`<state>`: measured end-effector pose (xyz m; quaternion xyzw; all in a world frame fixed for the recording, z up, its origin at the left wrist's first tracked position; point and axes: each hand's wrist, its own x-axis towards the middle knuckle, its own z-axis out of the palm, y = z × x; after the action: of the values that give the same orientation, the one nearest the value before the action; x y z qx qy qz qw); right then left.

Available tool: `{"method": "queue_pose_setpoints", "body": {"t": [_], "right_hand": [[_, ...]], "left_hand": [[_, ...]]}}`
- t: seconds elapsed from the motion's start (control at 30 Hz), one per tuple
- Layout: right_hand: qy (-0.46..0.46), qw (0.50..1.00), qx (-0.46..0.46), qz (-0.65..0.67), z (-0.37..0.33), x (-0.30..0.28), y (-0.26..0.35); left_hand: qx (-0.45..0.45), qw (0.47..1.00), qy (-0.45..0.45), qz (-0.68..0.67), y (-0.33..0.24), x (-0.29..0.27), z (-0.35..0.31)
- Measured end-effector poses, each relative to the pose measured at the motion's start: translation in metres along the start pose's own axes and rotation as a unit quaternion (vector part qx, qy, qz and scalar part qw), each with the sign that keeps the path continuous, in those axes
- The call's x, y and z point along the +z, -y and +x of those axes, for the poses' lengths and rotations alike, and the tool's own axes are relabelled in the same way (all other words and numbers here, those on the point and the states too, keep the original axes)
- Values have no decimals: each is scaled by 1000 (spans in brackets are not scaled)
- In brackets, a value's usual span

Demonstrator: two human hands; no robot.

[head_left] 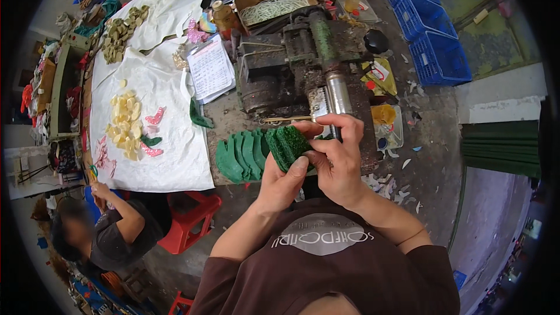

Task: The person wraps green glittery material around a cylindrical metal object using both hands. They repeatedly pick up the material, wrap it around the cylinder, and place the wrapped item on a pile on the table. Another person is visible in the background working at a separate table.

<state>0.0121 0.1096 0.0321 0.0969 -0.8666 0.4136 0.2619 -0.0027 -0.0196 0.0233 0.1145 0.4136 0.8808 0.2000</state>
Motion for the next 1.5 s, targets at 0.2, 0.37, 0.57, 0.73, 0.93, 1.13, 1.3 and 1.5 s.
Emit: {"method": "queue_pose_setpoints", "body": {"t": [0.2,0.37,0.57,0.73,0.93,1.13,1.3,1.5], "right_hand": [[19,994,79,78,8,-37,-24],[218,950,174,-144,29,-111,-76],[230,953,113,-160,2,-75,-82],[108,974,152,-127,3,-74,-83],[83,986,141,-41,3,-71,-72],[64,987,150,0,9,-68,-62],[94,991,92,39,9,-54,-35],[87,996,9,7,0,0,6]], "left_hand": [[-28,944,-187,269,0,7,3],[-62,888,-60,451,-1,-29,2],[-27,798,106,593,22,1,5],[-12,858,21,513,9,-25,-1],[58,747,-186,636,-20,-123,-46],[-226,545,70,804,-24,-164,-96],[-107,752,-23,650,-48,-120,-53],[-50,996,11,71,-15,-26,-11]]}}
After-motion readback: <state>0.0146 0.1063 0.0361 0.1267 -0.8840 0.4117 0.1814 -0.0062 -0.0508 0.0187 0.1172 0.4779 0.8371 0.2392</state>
